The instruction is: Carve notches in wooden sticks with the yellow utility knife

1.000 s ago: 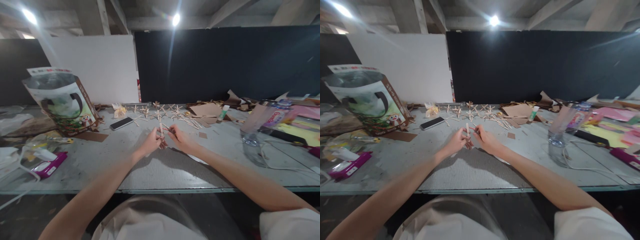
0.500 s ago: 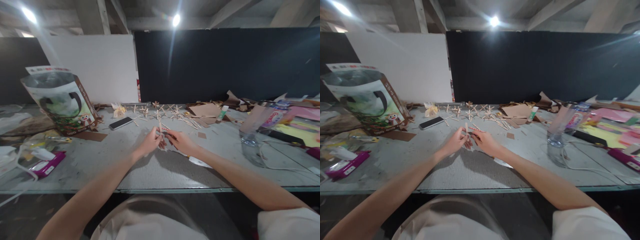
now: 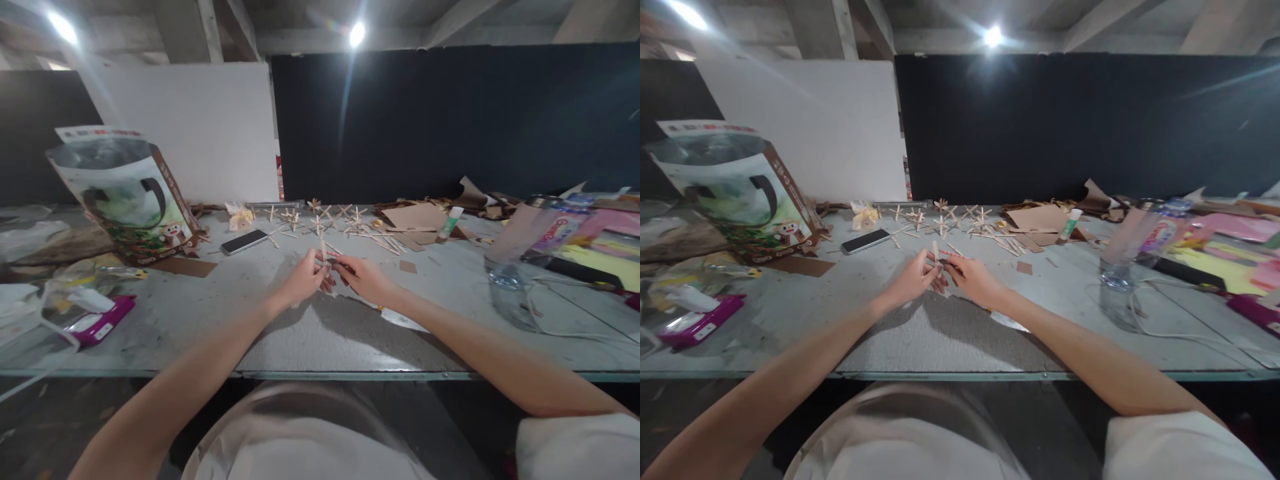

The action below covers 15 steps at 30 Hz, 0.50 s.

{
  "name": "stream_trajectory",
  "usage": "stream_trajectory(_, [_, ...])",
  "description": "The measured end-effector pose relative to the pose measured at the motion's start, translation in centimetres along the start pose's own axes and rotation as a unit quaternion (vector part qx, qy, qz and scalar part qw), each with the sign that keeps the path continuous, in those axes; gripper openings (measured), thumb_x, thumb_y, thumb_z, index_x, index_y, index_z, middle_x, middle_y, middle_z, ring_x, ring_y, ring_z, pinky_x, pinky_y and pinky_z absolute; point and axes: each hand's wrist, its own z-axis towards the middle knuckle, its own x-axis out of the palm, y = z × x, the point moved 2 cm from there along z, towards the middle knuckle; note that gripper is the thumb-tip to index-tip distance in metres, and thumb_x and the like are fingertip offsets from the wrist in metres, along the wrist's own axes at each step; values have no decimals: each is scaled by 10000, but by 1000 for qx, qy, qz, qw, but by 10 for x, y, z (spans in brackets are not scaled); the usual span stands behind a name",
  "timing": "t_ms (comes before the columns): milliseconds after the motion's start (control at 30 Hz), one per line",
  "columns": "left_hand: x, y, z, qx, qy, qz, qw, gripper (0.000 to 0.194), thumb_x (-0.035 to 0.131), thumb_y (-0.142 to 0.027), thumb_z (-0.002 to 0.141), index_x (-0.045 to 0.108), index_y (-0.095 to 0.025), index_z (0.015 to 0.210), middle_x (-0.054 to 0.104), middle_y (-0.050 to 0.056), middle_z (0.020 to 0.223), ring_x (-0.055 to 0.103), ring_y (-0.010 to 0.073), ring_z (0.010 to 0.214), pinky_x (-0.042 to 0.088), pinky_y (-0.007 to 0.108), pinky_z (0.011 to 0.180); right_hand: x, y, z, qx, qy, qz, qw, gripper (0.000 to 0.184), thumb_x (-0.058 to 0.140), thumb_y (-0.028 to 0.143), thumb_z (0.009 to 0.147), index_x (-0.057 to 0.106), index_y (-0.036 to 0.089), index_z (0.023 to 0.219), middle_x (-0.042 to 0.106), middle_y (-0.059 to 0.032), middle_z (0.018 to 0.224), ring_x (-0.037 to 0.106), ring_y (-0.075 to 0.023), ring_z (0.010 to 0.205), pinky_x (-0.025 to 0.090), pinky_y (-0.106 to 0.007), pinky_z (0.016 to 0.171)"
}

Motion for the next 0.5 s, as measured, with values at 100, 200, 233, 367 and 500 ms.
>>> stream_trajectory(100, [0, 0, 0, 3, 6, 13, 1000, 197, 593, -285, 1032, 406, -225, 1030, 717, -3, 684, 711, 165, 557, 585, 293, 585, 1, -1, 0, -1, 3, -5, 1000, 265, 431, 284, 1047, 642, 214, 903, 620, 1, 651, 521, -140, 526, 364, -268, 569])
stream_trajectory(200, [-1, 0, -1, 2, 5, 30, 1000, 194, 586, -291, 1035, 402, -228, 1027, 702, -18, 686, 709, 154, 565, 574, 274, 583, 2, -2, 0, 7, 2, -5, 1000, 265, 430, 275, 1048, 663, 207, 941, 632, -5, 657, 534, -150, 535, 372, -274, 581])
stream_trajectory(233, [-1, -1, -1, 0, 2, 42, 999, 193, 588, -294, 1033, 406, -229, 1028, 696, -22, 688, 705, 149, 566, 563, 265, 576, 3, -2, 0, 8, 1, -4, 1000, 266, 430, 268, 1047, 668, 206, 948, 634, -8, 658, 540, -154, 542, 378, -276, 589])
stream_trajectory(367, [-2, -4, -4, 3, -4, 91, 996, 173, 586, -285, 1022, 426, -228, 1055, 692, -23, 709, 692, 142, 579, 531, 254, 567, 6, -1, -1, 12, -6, 2, 1000, 283, 427, 258, 1048, 668, 210, 908, 628, -13, 655, 560, -165, 578, 397, -281, 616])
stream_trajectory(500, [-2, -7, -7, 18, 2, 126, 992, 135, 553, -237, 1019, 423, -231, 1055, 686, -24, 701, 687, 146, 611, 508, 253, 585, 8, -1, -1, 17, -8, 5, 1000, 296, 435, 262, 1048, 652, 209, 853, 618, -13, 646, 569, -167, 598, 406, -280, 631])
